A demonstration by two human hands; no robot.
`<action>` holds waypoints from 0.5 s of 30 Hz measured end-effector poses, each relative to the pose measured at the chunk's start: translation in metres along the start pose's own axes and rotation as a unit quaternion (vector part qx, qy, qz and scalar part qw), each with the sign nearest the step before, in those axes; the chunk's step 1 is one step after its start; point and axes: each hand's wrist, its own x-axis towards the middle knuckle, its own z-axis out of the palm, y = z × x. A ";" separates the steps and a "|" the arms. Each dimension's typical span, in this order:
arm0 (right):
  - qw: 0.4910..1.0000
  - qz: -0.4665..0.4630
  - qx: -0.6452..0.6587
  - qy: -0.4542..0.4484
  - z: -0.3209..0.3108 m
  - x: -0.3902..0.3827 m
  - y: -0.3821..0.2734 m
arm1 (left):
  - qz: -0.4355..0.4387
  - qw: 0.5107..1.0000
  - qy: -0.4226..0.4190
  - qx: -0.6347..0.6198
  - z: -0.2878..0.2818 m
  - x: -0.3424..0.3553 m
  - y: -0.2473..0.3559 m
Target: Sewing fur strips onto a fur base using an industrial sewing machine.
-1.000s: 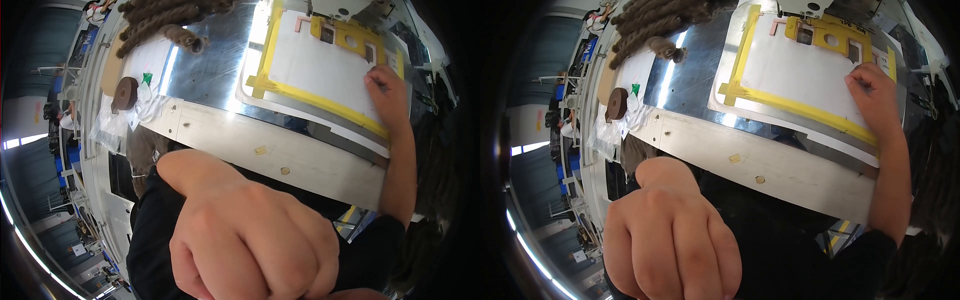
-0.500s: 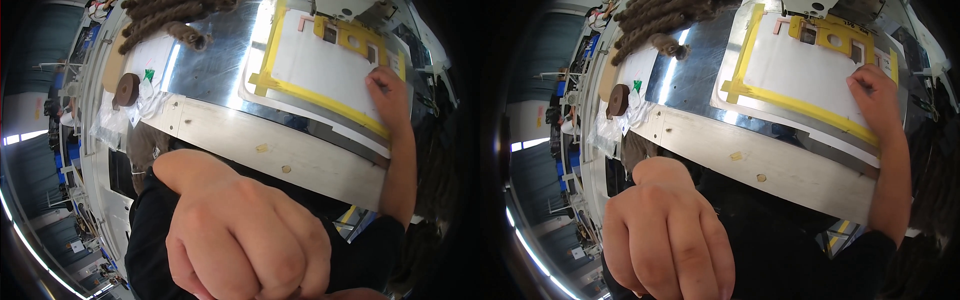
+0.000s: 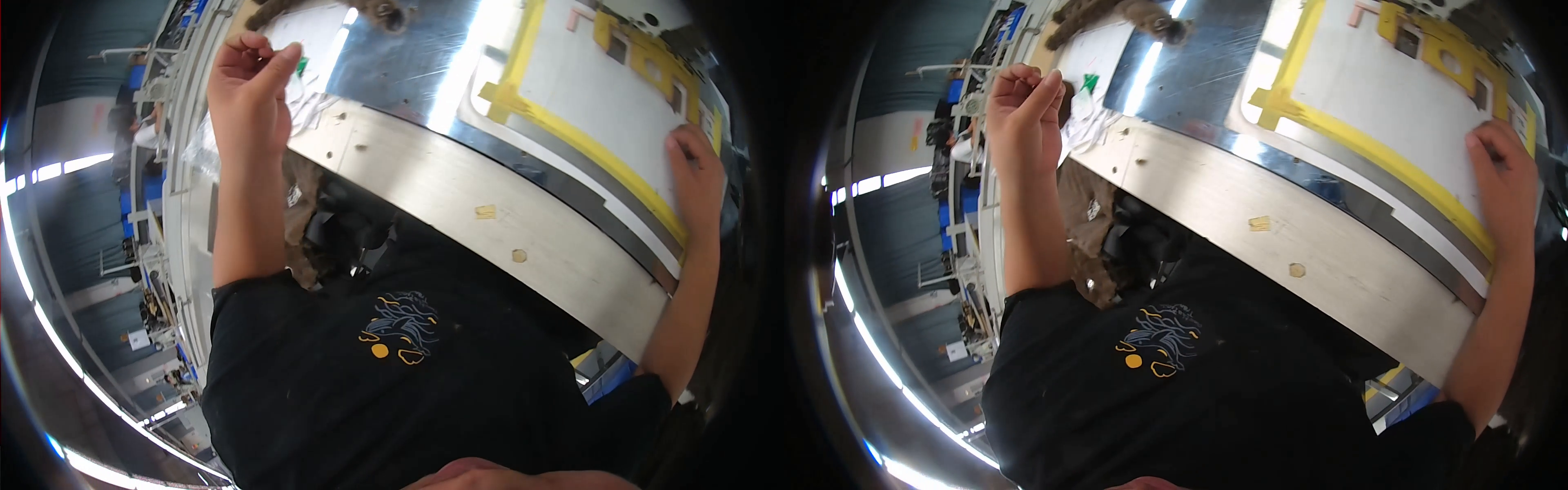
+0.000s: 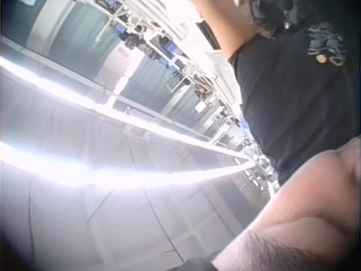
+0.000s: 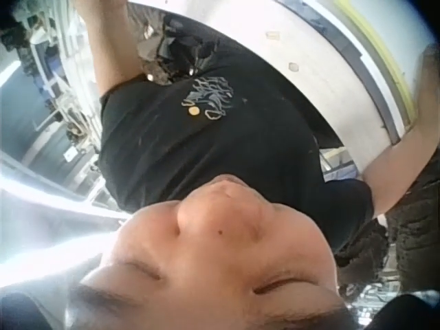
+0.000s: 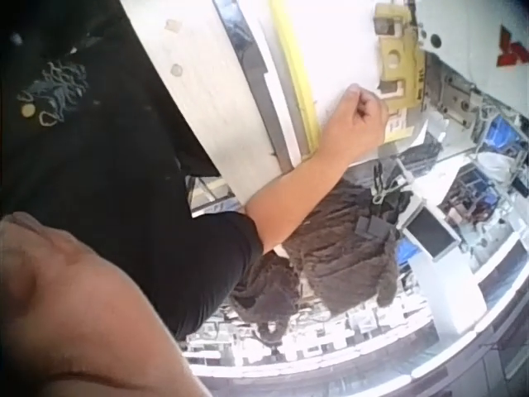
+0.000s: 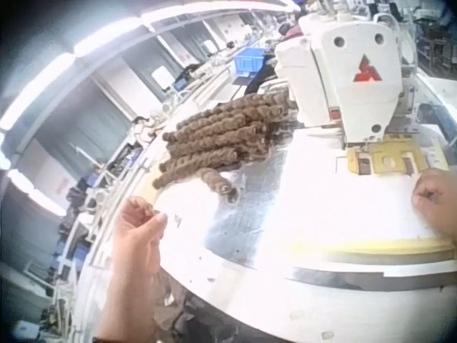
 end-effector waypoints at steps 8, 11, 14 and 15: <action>0.999 0.039 0.010 0.022 -0.005 -0.011 0.063 | -0.248 0.875 0.328 0.255 -0.221 -0.075 -0.090; 0.998 0.062 -0.014 0.008 -0.005 -0.007 0.054 | -0.325 0.840 0.356 0.250 -0.253 -0.131 -0.115; 0.997 0.068 -0.024 0.011 -0.002 -0.001 0.047 | -0.362 0.806 0.373 0.283 -0.277 -0.169 -0.131; 0.997 0.067 -0.019 0.018 -0.001 -0.002 0.046 | -0.383 0.793 0.365 0.302 -0.275 -0.173 -0.130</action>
